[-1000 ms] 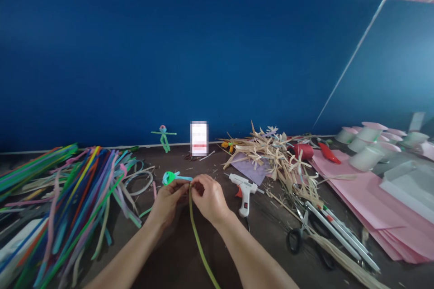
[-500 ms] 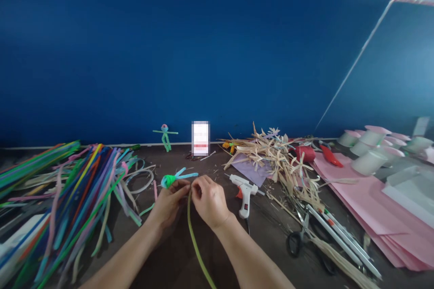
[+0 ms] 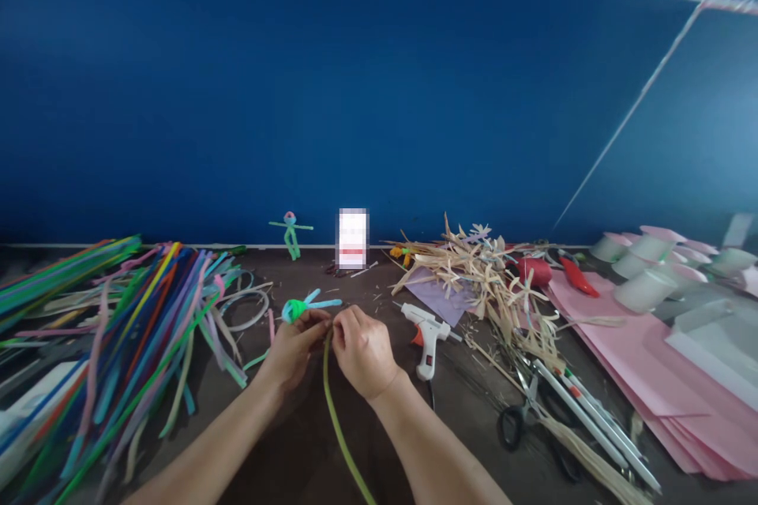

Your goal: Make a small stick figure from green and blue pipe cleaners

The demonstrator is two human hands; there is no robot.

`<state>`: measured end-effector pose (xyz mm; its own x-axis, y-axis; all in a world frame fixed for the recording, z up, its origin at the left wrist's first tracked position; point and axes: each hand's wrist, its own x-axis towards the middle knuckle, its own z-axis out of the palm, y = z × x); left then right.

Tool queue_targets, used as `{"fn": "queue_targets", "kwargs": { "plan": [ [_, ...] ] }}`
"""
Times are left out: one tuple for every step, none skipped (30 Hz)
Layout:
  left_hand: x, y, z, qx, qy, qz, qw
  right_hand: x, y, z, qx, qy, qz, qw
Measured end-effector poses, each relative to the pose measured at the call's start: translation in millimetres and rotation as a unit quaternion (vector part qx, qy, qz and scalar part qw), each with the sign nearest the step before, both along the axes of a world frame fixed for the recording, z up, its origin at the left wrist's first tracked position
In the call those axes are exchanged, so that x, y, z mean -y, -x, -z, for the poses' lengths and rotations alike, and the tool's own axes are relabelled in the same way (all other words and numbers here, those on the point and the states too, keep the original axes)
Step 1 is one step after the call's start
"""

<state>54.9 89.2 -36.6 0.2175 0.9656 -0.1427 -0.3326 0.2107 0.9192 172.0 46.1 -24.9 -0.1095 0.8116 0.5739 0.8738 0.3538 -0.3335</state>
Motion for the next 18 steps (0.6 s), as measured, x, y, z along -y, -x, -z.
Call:
{"fn": "queue_targets", "kwargs": {
  "plan": [
    [-0.3, 0.2, -0.3, 0.004, 0.008, 0.000, 1.000, -0.4, 0.3, 0.2, 0.015, -0.007, 0.001, 1.000],
    [-0.6, 0.3, -0.5, 0.007, 0.018, 0.000, 1.000, -0.9, 0.6, -0.1, 0.031, -0.012, 0.001, 0.999],
    [-1.0, 0.5, -0.7, 0.009, 0.030, 0.000, 1.000, -1.4, 0.8, -0.7, 0.050, -0.016, 0.000, 0.999],
    [-1.3, 0.7, -0.8, 0.011, 0.041, -0.001, 0.999, -1.9, 1.0, -1.6, 0.070, -0.018, -0.003, 0.997],
    [-1.7, 0.9, -0.7, 0.014, 0.053, -0.002, 0.999, -2.3, 1.0, -2.7, 0.090, -0.018, -0.007, 0.996],
    [-2.0, 1.0, -0.6, 0.017, 0.063, -0.002, 0.998, -2.6, 1.0, -3.8, 0.108, -0.017, -0.012, 0.994],
    [-2.4, 1.1, -0.4, 0.019, 0.071, -0.001, 0.997, -2.7, 0.9, -4.9, 0.123, -0.016, -0.018, 0.992],
    [-2.6, 1.1, -0.3, 0.021, 0.076, -0.001, 0.997, -2.6, 0.6, -5.7, 0.133, -0.015, -0.023, 0.991],
    [-2.8, 1.1, -0.3, 0.023, 0.078, 0.001, 0.997, -2.3, 0.3, -6.5, 0.136, -0.013, -0.028, 0.990],
    [-3.0, 1.2, -0.4, 0.023, 0.078, 0.003, 0.997, -1.9, -0.1, -6.9, 0.129, -0.010, -0.032, 0.991],
    [-3.1, 1.3, -0.8, 0.023, 0.076, 0.003, 0.997, -1.5, -0.5, -7.2, 0.111, -0.006, -0.038, 0.993],
    [-3.1, 1.5, -1.5, 0.023, 0.069, 0.002, 0.997, -1.2, -1.0, -7.2, 0.078, 0.000, -0.045, 0.996],
    [-3.2, 1.8, -2.4, 0.022, 0.059, 0.000, 0.998, -1.3, -1.5, -6.8, 0.031, 0.008, -0.053, 0.998],
    [-3.3, 2.2, -3.3, 0.019, 0.046, -0.003, 0.999, -1.7, -2.1, -6.1, -0.030, 0.020, -0.060, 0.998],
    [-3.4, 2.6, -4.2, 0.017, 0.029, -0.008, 0.999, -2.7, -2.6, -5.0, -0.102, 0.036, -0.061, 0.992],
    [-3.6, 3.0, -5.0, 0.015, 0.011, -0.012, 1.000, -4.2, -3.1, -3.5, -0.181, 0.058, -0.057, 0.980],
    [-3.7, 3.4, -5.5, 0.014, -0.006, -0.014, 1.000, -6.1, -3.6, -1.6, -0.262, 0.089, -0.050, 0.960],
    [-3.6, 3.7, -5.7, 0.015, -0.019, -0.014, 1.000, -8.2, -4.0, 0.4, -0.338, 0.124, -0.042, 0.932]
  ]
}}
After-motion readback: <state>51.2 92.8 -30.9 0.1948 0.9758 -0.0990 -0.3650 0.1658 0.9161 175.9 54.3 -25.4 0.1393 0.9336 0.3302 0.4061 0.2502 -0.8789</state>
